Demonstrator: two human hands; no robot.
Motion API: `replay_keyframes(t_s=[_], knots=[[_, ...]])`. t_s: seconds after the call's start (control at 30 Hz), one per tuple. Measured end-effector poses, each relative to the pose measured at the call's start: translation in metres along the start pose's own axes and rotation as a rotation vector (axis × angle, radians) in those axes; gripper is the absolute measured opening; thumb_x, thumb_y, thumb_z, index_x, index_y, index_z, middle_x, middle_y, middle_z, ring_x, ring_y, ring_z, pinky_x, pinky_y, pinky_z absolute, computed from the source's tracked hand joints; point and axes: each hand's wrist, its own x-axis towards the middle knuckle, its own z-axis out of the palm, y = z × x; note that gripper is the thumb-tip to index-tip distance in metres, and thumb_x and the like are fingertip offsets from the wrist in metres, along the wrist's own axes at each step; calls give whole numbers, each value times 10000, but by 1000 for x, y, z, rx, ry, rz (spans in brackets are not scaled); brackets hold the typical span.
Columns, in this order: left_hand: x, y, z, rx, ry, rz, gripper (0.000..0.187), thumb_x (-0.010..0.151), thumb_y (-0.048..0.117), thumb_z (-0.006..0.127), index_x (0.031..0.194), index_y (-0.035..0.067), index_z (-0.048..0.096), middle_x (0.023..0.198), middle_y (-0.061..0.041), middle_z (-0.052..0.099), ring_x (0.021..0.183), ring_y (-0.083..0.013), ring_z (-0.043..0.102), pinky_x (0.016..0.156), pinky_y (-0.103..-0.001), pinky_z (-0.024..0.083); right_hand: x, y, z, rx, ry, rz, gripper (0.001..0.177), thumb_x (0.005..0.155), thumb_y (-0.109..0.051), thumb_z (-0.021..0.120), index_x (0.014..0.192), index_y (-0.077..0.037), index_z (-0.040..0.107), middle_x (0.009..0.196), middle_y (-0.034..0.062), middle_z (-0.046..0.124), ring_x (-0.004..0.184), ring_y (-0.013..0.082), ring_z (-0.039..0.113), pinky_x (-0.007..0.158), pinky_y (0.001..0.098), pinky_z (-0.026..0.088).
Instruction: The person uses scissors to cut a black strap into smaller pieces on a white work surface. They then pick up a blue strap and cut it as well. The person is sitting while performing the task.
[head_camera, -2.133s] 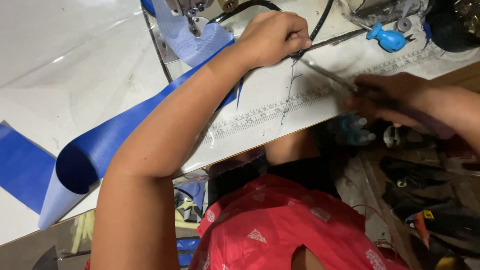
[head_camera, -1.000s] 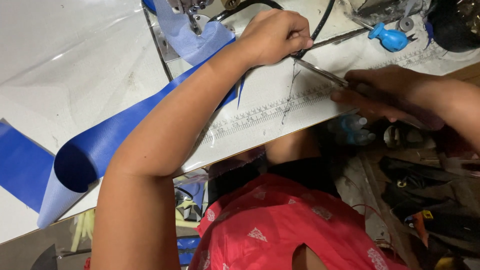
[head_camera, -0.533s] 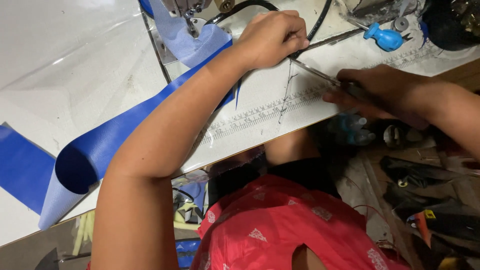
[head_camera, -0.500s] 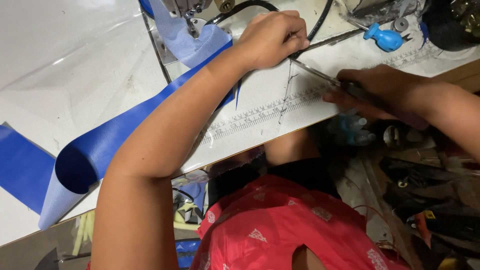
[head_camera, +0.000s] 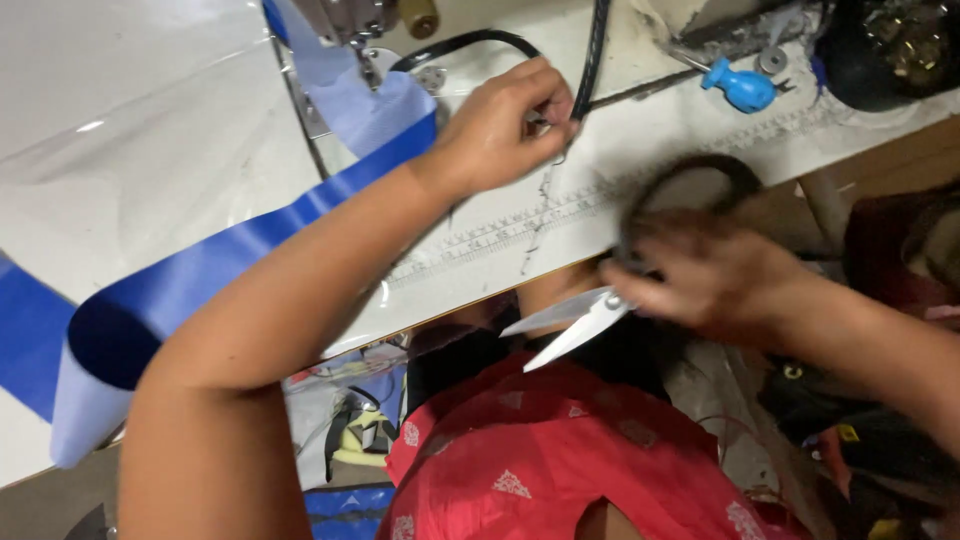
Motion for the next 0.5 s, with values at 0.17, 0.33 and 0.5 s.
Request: replay_keyframes(t_s=[0.17,0.33,0.5], knots=[[-4,2,-4,443,-300,72,315,852,295,775,1001,73,608,1033,-117,552,979,-351,559,526,-547,467,70,5,-39,-97,427,-219,95,1017,-61,602,1101,-100,626,1116,201,652,1039,299,592,989,426,548],[3,-9,-7,560,-305,185,216,877,261,690,884,50,640,908,-131,578,760,-379,608,491,-528,493,95,19,10,-7,499,-281,233,940,14,704,1155,-65,661,893,118,614,824,268,588,711,369,505],[3,-15,-18,510,-305,202,204,907,262,702,836,84,634,875,-76,611,778,-360,621,512,-514,449,104,24,19,-32,596,-310,189,970,26,703,1129,-54,641,762,68,546,677,220,536,604,332,464]])
